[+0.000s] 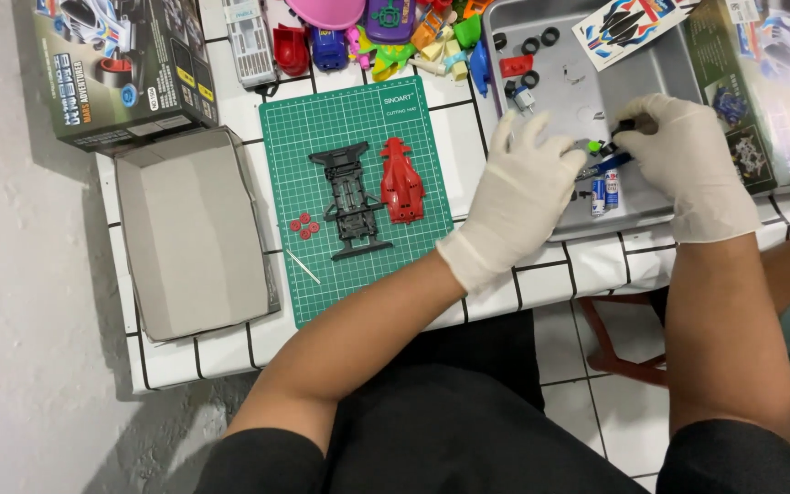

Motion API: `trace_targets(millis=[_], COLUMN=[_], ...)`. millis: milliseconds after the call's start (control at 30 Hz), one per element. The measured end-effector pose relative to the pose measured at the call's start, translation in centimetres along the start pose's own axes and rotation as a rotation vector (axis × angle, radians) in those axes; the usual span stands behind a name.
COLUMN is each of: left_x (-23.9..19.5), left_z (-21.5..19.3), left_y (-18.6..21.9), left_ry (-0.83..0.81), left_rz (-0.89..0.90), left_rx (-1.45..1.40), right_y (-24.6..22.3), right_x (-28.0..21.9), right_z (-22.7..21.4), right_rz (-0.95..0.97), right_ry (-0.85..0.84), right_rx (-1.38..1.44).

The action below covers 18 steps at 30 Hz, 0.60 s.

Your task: Assembling a toy car chassis by unboxing components and fitting plastic parts together on a cutting mat.

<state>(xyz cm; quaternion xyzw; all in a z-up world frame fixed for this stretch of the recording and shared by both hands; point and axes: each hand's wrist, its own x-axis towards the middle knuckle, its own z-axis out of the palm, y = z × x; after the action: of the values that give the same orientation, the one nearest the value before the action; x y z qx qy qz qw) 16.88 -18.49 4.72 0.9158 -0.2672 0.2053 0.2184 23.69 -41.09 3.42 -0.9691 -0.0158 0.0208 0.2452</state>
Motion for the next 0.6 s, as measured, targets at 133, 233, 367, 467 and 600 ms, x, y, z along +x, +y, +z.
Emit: trace_targets(millis=[133,233,367,467,600], left_x=[4.6,7.1,8.7,8.9,9.0], left_z=[5.3,9.9,14.2,15.9,17.4], left_y=[-0.3,-0.3,-0.3,-0.5,-0.6], left_ry=[-0.039,-0.182,-0.187,-0.222,-0.166], left_rz=[0.115,0.225,0.258,0.245,0.233], left_rx=[0.102,0.192,0.302,0.322,0.307], right_y=[0.5,0.6,1.8,2.0,3.3], right_x=[-1.6,-3.2,-4.3,-4.6,-3.8], right_z=[-0.3,-0.5,0.2,0.8,1.9], right_rz=[-0.004,-0.068,-0.039,0.0,0.095], right_ry=[0.108,0.185,0.226,0.209,0.136], right_rx=[0.126,0.197,0.276,0.311,0.252])
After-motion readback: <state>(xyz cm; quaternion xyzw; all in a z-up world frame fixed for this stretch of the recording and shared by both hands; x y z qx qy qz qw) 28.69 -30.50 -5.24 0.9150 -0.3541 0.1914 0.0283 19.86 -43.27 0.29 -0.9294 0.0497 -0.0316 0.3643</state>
